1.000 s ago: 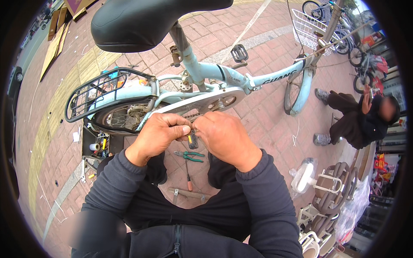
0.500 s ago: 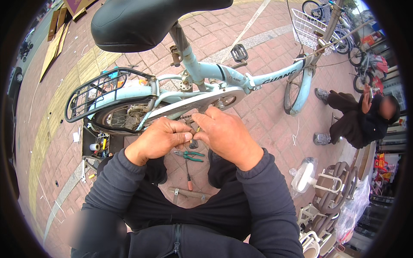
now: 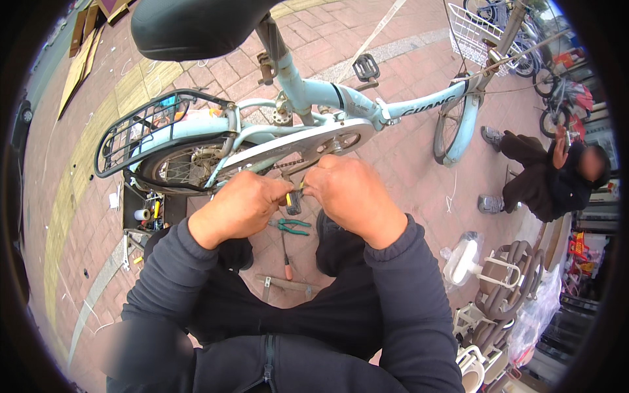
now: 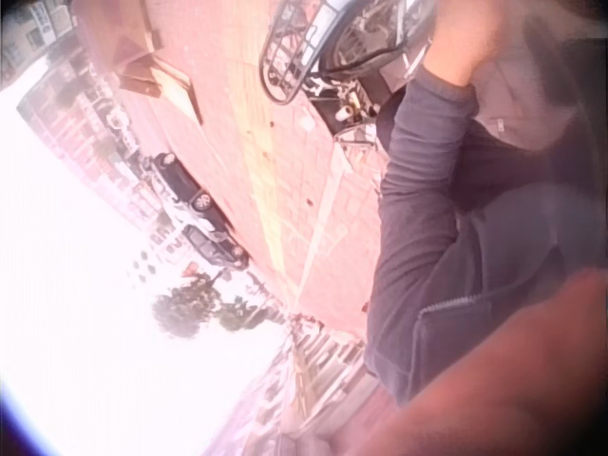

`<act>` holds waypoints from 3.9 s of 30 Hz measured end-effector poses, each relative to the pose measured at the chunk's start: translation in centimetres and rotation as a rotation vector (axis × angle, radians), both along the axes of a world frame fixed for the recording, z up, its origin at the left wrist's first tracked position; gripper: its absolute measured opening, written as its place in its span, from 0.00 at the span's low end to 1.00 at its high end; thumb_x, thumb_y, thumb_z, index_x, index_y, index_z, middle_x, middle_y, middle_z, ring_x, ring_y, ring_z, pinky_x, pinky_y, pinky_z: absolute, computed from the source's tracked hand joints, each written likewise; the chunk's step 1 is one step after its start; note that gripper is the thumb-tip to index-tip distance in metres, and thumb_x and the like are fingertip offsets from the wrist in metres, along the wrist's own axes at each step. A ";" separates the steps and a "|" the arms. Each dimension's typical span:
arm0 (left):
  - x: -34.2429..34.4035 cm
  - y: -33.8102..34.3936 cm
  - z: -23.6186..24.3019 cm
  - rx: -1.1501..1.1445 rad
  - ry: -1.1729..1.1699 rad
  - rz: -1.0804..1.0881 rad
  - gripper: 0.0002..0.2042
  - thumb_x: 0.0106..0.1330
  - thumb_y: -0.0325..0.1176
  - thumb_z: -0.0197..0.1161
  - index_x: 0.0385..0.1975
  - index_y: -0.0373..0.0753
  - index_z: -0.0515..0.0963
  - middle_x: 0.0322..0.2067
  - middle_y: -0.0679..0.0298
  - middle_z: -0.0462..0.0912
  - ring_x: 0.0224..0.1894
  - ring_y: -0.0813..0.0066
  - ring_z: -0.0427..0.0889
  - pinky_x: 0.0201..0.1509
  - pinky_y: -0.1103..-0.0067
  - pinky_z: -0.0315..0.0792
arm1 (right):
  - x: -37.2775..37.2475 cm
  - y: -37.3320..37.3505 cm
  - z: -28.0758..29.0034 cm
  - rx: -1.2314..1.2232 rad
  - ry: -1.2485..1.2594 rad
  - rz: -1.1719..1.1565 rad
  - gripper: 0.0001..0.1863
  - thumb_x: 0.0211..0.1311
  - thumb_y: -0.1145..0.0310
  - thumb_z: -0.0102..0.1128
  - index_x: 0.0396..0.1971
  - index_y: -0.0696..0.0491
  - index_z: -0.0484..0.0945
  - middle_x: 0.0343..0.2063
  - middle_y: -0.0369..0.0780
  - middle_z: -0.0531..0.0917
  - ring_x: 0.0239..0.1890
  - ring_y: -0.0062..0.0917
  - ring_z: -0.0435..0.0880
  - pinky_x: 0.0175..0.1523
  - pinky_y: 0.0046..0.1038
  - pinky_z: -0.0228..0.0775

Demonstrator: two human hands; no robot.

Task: The person retrieves a chain from a basket and installs it on a light blue bicycle. They use pliers and a screwdriver to attach the chain to the chain guard and adjust the chain tension. The person then flips the bicycle upright to inspect the chain alignment.

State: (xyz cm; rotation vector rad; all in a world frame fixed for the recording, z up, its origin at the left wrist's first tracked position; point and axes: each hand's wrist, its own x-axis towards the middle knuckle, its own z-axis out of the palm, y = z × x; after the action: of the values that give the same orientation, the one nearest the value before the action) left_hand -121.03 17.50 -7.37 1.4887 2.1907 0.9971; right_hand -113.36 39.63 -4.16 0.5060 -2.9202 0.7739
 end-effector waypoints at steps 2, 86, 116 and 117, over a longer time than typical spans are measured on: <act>0.2 -0.1 0.2 -0.106 0.025 0.069 0.12 0.57 0.19 0.60 0.40 0.38 0.82 0.27 0.54 0.84 0.32 0.49 0.84 0.34 0.65 0.77 | -0.1 -0.1 -0.4 0.045 -0.022 0.014 0.08 0.51 0.72 0.72 0.31 0.52 0.84 0.24 0.40 0.77 0.33 0.38 0.82 0.36 0.37 0.75; 14.1 -16.8 5.9 0.680 -0.649 1.004 0.12 0.81 0.37 0.53 0.45 0.33 0.75 0.25 0.74 0.65 0.24 0.88 0.59 0.27 0.87 0.58 | 24.0 10.1 -10.4 -0.645 -0.247 -1.083 0.13 0.70 0.66 0.60 0.41 0.62 0.84 0.30 0.36 0.84 0.25 0.17 0.78 0.32 0.21 0.72; -42.8 -35.9 -35.6 -0.527 -0.021 1.018 0.15 0.68 0.35 0.54 0.36 0.34 0.88 0.37 0.42 0.87 0.42 0.43 0.87 0.49 0.59 0.80 | -22.5 -20.7 8.1 0.079 0.008 0.031 0.14 0.60 0.62 0.65 0.31 0.60 0.81 0.26 0.45 0.81 0.27 0.33 0.80 0.36 0.32 0.72; -43.7 -35.7 -36.9 -0.575 -0.050 1.035 0.16 0.69 0.35 0.53 0.38 0.34 0.87 0.38 0.42 0.87 0.43 0.43 0.87 0.49 0.59 0.80 | -22.4 -20.5 8.1 0.096 0.007 -0.003 0.15 0.61 0.60 0.65 0.31 0.60 0.81 0.25 0.44 0.81 0.26 0.33 0.79 0.36 0.31 0.72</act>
State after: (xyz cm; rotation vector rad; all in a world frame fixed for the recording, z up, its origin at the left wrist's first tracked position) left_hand -164.77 -18.20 -44.27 0.0229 2.8630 0.4962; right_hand -135.77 19.10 3.95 0.5104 -2.9623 0.6331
